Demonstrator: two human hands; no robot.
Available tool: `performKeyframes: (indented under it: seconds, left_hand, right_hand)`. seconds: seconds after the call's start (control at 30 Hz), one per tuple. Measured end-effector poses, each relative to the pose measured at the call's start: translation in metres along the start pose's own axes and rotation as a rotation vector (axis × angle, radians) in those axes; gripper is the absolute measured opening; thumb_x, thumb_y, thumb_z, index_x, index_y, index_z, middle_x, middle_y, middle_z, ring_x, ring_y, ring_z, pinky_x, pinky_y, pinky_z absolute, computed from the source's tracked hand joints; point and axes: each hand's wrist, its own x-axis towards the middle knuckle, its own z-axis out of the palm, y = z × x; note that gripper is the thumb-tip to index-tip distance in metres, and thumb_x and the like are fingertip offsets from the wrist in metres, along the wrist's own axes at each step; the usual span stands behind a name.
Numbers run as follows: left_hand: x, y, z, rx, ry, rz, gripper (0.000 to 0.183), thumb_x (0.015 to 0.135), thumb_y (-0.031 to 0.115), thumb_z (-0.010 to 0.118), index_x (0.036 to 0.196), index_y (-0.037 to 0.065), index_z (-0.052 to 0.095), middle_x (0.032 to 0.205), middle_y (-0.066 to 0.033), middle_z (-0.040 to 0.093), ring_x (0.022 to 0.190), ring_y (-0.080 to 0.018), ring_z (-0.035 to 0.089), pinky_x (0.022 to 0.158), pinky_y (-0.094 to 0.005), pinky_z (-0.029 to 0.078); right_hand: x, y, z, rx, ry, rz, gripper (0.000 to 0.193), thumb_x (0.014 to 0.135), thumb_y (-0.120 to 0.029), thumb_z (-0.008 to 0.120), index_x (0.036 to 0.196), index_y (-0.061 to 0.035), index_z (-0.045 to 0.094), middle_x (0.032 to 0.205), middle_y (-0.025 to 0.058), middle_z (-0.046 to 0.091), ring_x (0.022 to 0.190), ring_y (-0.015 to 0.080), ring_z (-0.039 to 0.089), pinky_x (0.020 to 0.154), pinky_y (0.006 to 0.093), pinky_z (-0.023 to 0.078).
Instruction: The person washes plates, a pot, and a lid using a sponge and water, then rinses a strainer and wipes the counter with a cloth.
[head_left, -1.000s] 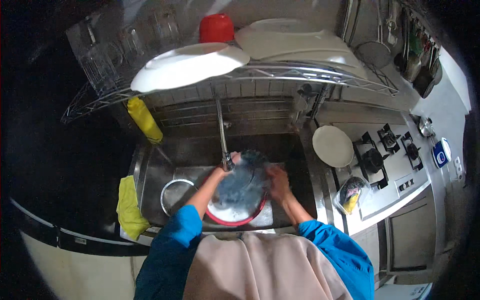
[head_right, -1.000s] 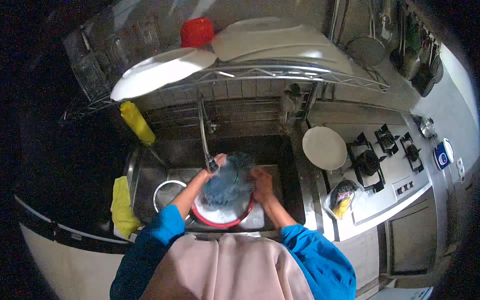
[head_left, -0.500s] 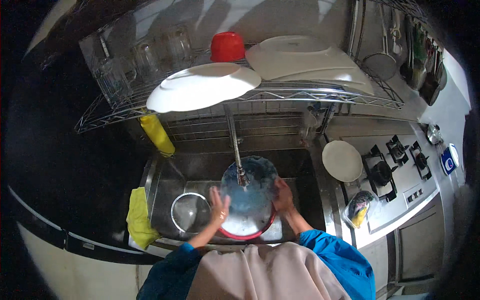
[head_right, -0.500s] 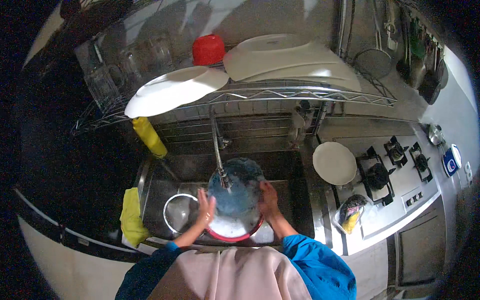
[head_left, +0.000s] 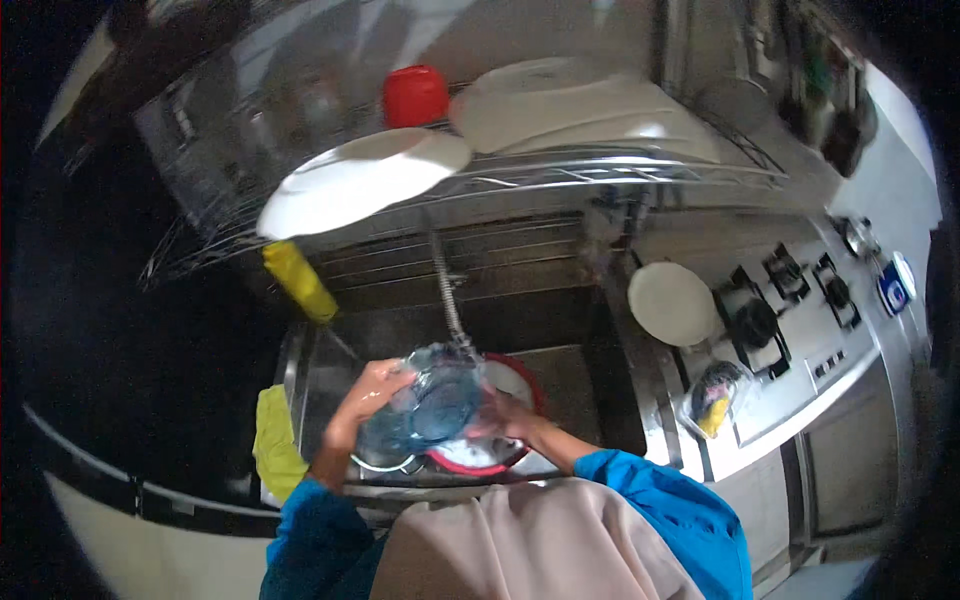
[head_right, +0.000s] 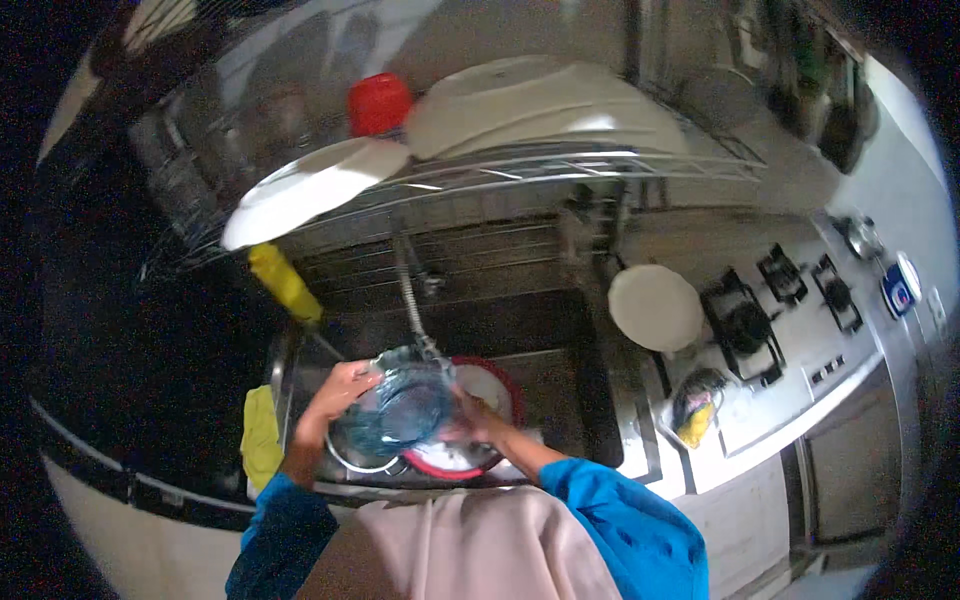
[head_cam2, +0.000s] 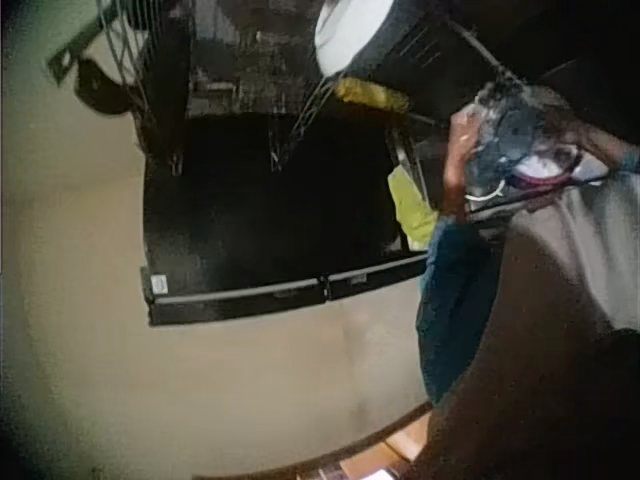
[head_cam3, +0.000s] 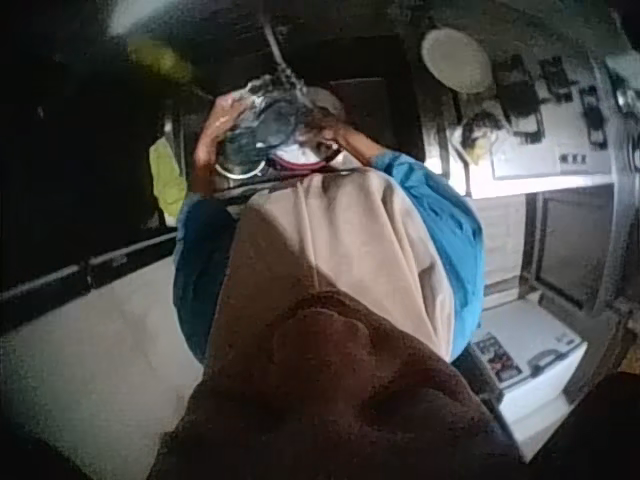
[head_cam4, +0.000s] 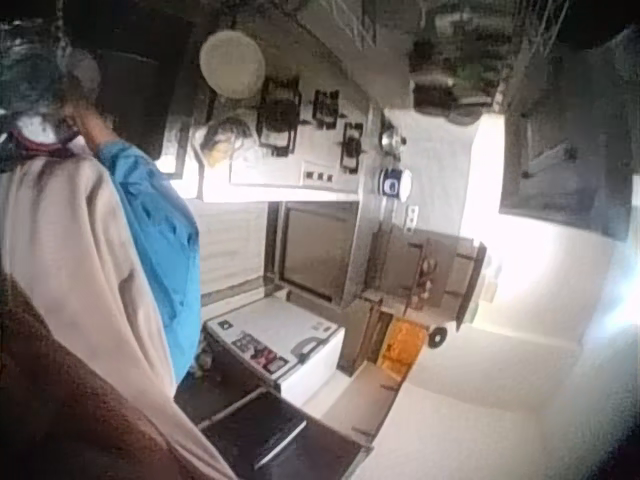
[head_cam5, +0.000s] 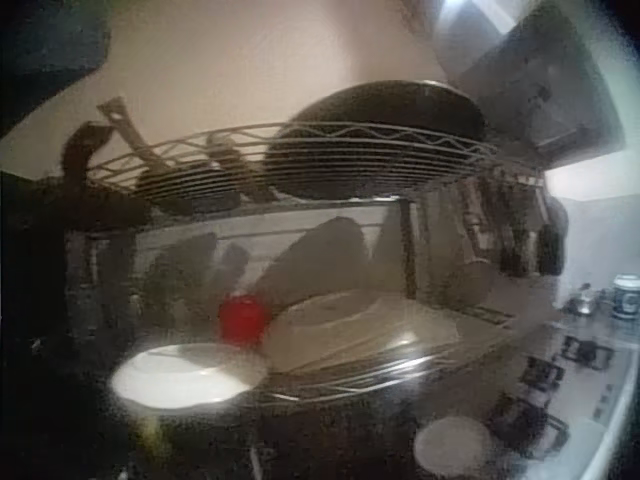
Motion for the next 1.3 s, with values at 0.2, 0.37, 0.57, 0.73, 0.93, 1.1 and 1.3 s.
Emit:
performKeyframes:
  seconds: [0.2,0.37,0.57,0.73,0.93,1.1,1.3]
  left_hand:
    - [-0.033,0.031,0.036,0.874,-0.262,0.175,0.027,0.079,0.028,0.052,0.087,0.002,0.054,0.070,-0.0208,0.054,0.068,-0.0307,0.056,0.058,-0.0366,0.043]
    - [-0.029,0.005,0.082,0.906,-0.429,0.332,0.039,0.085,0.028,0.043,0.112,-0.001,0.042,0.106,-0.0193,0.051,0.099,-0.0323,0.050,0.079,-0.0395,0.040]
    - [0.025,-0.076,0.079,0.994,-0.425,0.171,0.056,0.087,0.038,0.027,0.130,0.003,0.019,0.135,-0.0169,0.015,0.125,-0.0307,0.014,0.099,-0.0493,0.007]
    - [0.106,-0.104,0.134,1.831,0.342,0.468,0.045,0.086,0.023,0.031,0.122,-0.003,0.029,0.125,-0.0222,0.031,0.119,-0.0335,0.027,0.100,-0.0390,0.019]
    - [0.048,-0.018,0.159,0.600,-0.261,0.805,0.051,0.080,0.021,0.040,0.123,-0.003,0.026,0.119,-0.0269,0.035,0.112,-0.0338,0.036,0.090,-0.0479,0.028]
    - [0.048,-0.045,0.091,1.194,0.070,0.293,0.055,0.082,0.024,0.037,0.124,-0.008,0.022,0.127,-0.0238,0.027,0.119,-0.0349,0.026,0.093,-0.0477,0.026]
    - [0.081,-0.104,0.152,0.398,0.176,0.276,0.054,0.082,0.029,0.037,0.130,0.008,0.021,0.133,-0.0220,0.019,0.122,-0.0336,0.023,0.097,-0.0496,0.017]
  right_hand:
    - [0.016,-0.039,0.069,0.515,0.093,0.348,0.063,0.076,-0.059,0.037,0.112,-0.0075,0.043,0.104,0.0172,0.052,0.092,0.0292,0.054,0.070,0.0430,0.049]
    - [0.031,-0.006,-0.004,0.506,-0.037,0.094,0.043,0.082,-0.044,0.042,0.091,-0.0040,0.055,0.083,0.0134,0.060,0.074,0.0249,0.057,0.073,0.0411,0.046]
    - [-0.011,-0.042,-0.033,0.352,0.451,-0.136,0.040,0.083,-0.038,0.044,0.095,-0.0016,0.055,0.091,0.0079,0.059,0.081,0.0201,0.055,0.077,0.0358,0.044]
    - [-0.020,-0.068,0.017,0.345,0.342,-0.200,0.039,0.083,-0.037,0.046,0.098,-0.0023,0.054,0.098,0.0073,0.056,0.088,0.0184,0.053,0.078,0.0327,0.043]
    - [-0.056,-0.099,-0.012,0.343,0.390,-0.274,0.036,0.084,-0.035,0.044,0.103,-0.0046,0.051,0.098,0.0054,0.056,0.085,0.0169,0.053,0.079,0.0302,0.043]
    - [-0.048,-0.095,-0.007,0.431,0.280,-0.231,0.038,0.084,-0.035,0.045,0.106,-0.0044,0.050,0.099,0.0050,0.055,0.091,0.0174,0.052,0.083,0.0327,0.040]
    - [-0.014,-0.070,0.042,0.265,0.314,-0.355,0.040,0.085,-0.036,0.044,0.108,-0.0040,0.049,0.102,0.0056,0.054,0.091,0.0167,0.051,0.085,0.0319,0.038]
